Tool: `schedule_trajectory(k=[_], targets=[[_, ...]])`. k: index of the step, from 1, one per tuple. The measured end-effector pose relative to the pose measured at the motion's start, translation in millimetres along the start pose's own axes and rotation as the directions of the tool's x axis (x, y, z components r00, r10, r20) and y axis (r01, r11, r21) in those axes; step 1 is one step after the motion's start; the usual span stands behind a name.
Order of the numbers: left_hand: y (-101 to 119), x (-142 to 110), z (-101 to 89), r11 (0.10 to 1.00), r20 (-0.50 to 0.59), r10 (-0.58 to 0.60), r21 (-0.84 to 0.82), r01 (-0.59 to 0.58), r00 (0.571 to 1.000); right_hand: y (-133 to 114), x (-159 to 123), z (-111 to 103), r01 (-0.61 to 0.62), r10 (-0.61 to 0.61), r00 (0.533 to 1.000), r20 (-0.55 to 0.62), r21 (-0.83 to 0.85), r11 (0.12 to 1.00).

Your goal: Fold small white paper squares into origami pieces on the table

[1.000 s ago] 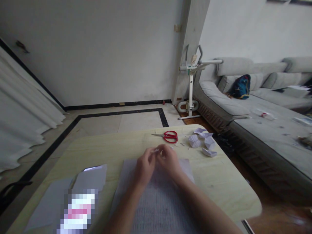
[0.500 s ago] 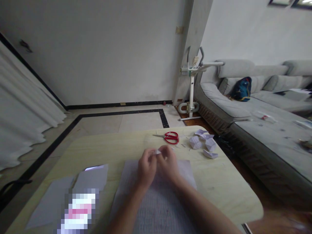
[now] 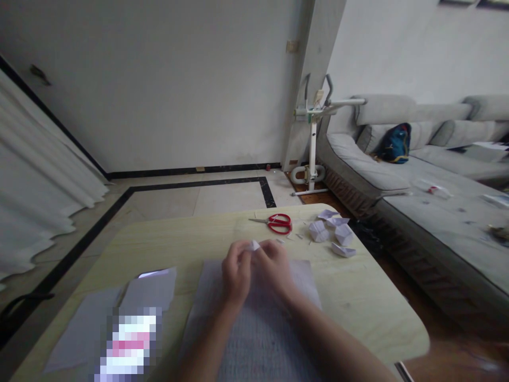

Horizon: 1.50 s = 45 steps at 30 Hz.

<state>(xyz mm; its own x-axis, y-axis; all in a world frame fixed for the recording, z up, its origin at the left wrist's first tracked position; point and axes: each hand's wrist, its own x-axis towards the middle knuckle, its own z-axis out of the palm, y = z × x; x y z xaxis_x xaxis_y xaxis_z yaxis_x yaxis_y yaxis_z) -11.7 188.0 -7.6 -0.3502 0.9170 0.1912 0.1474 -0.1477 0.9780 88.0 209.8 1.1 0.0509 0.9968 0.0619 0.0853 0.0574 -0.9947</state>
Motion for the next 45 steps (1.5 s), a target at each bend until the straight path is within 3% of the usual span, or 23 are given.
schedule_trajectory(k=[6, 12, 18, 23, 27, 33, 38, 45], targets=[[5.5, 4.6, -1.2, 0.993, 0.083, -0.114, 0.019, 0.113, 0.990, -0.9, -0.6, -0.1, 0.054, -0.053, 0.999, -0.008, 0.028, 0.998], [4.3, 6.0, -1.0, 0.998, 0.137, -0.048, 0.048, 0.042, 0.989, 1.6, 0.8, 1.7, 0.008, -0.007, 1.000, -0.006, 0.121, 0.993], [7.1, 6.7, 0.1, 0.993, 0.143, -0.115, -0.013, 0.118, 0.983, 7.6, 2.6, 0.6, 0.070, -0.059, 0.995, -0.080, 0.137, 0.988], [8.5, 6.6, -2.0, 0.981, 0.249, -0.113, -0.128, 0.148, 0.962, 9.5, 7.3, -4.1, 0.090, -0.080, 0.993, -0.082, 0.128, 0.988], [7.6, 8.0, -2.2, 0.974, 0.249, -0.132, -0.147, 0.172, 0.959, 9.8, 10.5, -7.1, 0.107, -0.101, 0.992, -0.071, 0.084, 0.991], [8.6, 13.1, -3.6, 0.968, 0.208, -0.191, -0.121, 0.219, 0.959, 8.3, 16.7, -15.4, 0.120, -0.125, 0.991, 0.048, 0.091, 0.989], [5.5, 15.3, -5.0, 0.984, 0.200, -0.143, -0.076, 0.161, 0.969, 6.7, 21.4, -22.6, 0.073, -0.081, 0.979, 0.189, 0.051, 0.996], [0.5, 16.0, -6.9, 0.993, 0.229, -0.104, -0.029, 0.113, 0.968, 8.1, 23.5, -23.8, 0.115, -0.096, 0.969, 0.226, -0.069, 0.991]])
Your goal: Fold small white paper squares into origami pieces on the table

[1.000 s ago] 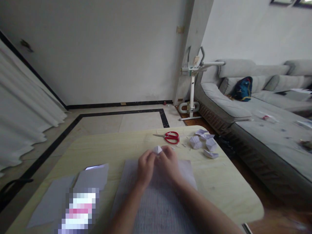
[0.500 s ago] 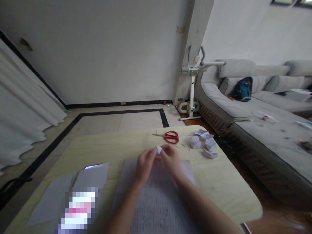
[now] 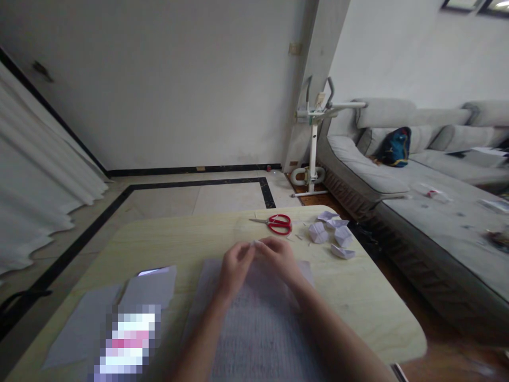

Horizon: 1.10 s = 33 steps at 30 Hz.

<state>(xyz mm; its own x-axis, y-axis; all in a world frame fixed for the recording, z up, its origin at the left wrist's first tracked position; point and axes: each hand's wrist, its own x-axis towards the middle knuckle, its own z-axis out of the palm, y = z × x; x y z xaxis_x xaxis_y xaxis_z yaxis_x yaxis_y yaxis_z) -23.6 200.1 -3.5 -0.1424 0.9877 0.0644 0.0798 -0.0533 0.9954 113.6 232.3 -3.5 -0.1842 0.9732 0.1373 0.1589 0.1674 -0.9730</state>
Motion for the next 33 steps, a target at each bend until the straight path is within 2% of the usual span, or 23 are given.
schedule_trajectory(k=[8, 13, 17, 22, 26, 31, 33], targets=[[0.2, 2.1, -6.7, 1.000, 0.045, -0.026, 0.018, 0.025, 0.999, 4.1, -0.2, 0.8, -0.101, 0.102, 0.995, -0.005, 0.101, 0.990], [-5.3, 4.0, -11.5, 0.995, 0.088, 0.029, 0.093, -0.037, 0.996, 1.5, -0.7, -0.9, -0.039, 0.037, 0.999, 0.038, 0.041, 0.998], [-9.7, 4.5, -12.1, 0.986, 0.081, 0.077, 0.143, -0.088, 0.994, 2.8, 0.6, -2.6, -0.009, 0.008, 0.999, 0.038, 0.011, 1.000], [-6.6, 2.7, -9.3, 0.999, 0.123, 0.019, 0.043, -0.024, 0.992, 4.9, 1.3, -2.8, -0.041, 0.040, 0.999, 0.013, 0.150, 0.988], [-5.5, 1.5, -7.7, 0.997, 0.183, 0.036, 0.065, -0.049, 0.983, 4.5, 0.8, -2.7, -0.047, 0.046, 0.999, 0.009, 0.231, 0.972], [-7.0, 0.6, -8.9, 0.984, 0.232, 0.054, 0.152, -0.091, 0.971, 3.4, 0.7, -3.6, 0.044, -0.047, 0.998, 0.045, 0.077, 0.996], [-5.6, 0.2, -10.5, 0.973, 0.208, 0.077, 0.196, -0.118, 0.975, 2.2, 1.2, -4.5, 0.033, -0.035, 0.999, 0.033, 0.054, 0.998]])
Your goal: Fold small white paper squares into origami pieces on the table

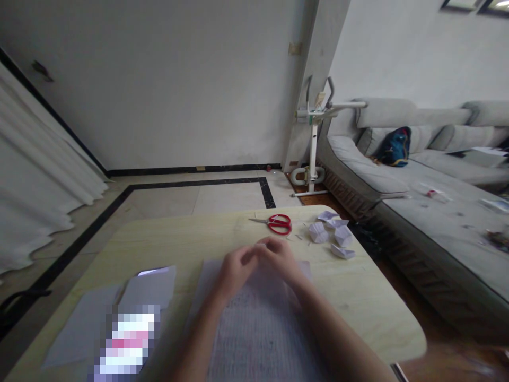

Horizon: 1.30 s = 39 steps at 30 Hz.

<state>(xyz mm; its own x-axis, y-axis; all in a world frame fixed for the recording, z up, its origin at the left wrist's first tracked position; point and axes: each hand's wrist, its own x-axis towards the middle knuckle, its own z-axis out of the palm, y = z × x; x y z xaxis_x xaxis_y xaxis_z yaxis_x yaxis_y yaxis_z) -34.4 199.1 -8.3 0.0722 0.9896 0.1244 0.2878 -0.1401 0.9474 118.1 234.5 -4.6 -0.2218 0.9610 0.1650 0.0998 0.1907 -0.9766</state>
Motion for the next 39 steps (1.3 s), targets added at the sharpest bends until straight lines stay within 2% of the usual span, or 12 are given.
schedule_trajectory(k=[4, 7, 9, 13, 19, 23, 28, 31, 34, 39], targets=[[2.8, -0.4, -2.6, 1.000, -0.142, 0.009, 0.028, -0.005, 0.990, -2.7, 0.2, -1.9, -0.081, 0.081, 0.997, 0.001, 0.060, 0.995], [3.6, -0.2, -1.1, 0.999, -0.262, -0.009, -0.039, -0.002, 0.965, -3.3, -0.9, -1.0, -0.065, 0.061, 0.997, 0.044, 0.083, 0.994], [4.1, -0.2, 0.9, 0.994, -0.288, -0.029, -0.106, -0.001, 0.957, -2.6, -1.6, 0.6, -0.042, 0.038, 0.998, 0.041, 0.103, 0.994], [5.2, -0.2, 2.0, 0.995, -0.257, -0.001, -0.101, -0.026, 0.967, 0.2, -1.9, 3.3, -0.012, 0.012, 1.000, -0.001, 0.117, 0.993], [3.8, 0.1, -0.5, 0.997, -0.275, 0.077, 0.007, -0.078, 0.958, -3.2, -6.2, 5.1, 0.149, -0.160, 0.984, -0.074, -0.130, 0.980], [3.0, 0.2, 0.3, 0.994, -0.288, 0.111, 0.037, -0.105, 0.951, -8.8, -7.0, 3.4, 0.191, -0.210, 0.974, -0.083, -0.194, 0.962], [0.7, 0.8, 4.1, 0.998, -0.290, 0.039, -0.044, -0.054, 0.956, -8.1, -3.8, 1.5, 0.140, -0.144, 0.989, -0.037, -0.110, 0.984], [0.1, 1.0, 5.3, 0.992, -0.213, -0.017, -0.124, -0.010, 0.977, -3.9, -3.2, 3.1, 0.084, -0.085, 0.994, -0.069, -0.010, 0.996], [0.5, 0.3, 4.7, 0.996, -0.150, -0.024, -0.094, 0.010, 0.988, 0.0, -3.7, 5.2, 0.075, -0.074, 0.994, -0.080, 0.007, 0.997], [0.8, -0.9, 3.8, 1.000, -0.178, -0.001, 0.026, 0.005, 0.984, 1.5, -3.5, 4.4, 0.066, -0.071, 0.996, -0.055, -0.079, 0.995]])
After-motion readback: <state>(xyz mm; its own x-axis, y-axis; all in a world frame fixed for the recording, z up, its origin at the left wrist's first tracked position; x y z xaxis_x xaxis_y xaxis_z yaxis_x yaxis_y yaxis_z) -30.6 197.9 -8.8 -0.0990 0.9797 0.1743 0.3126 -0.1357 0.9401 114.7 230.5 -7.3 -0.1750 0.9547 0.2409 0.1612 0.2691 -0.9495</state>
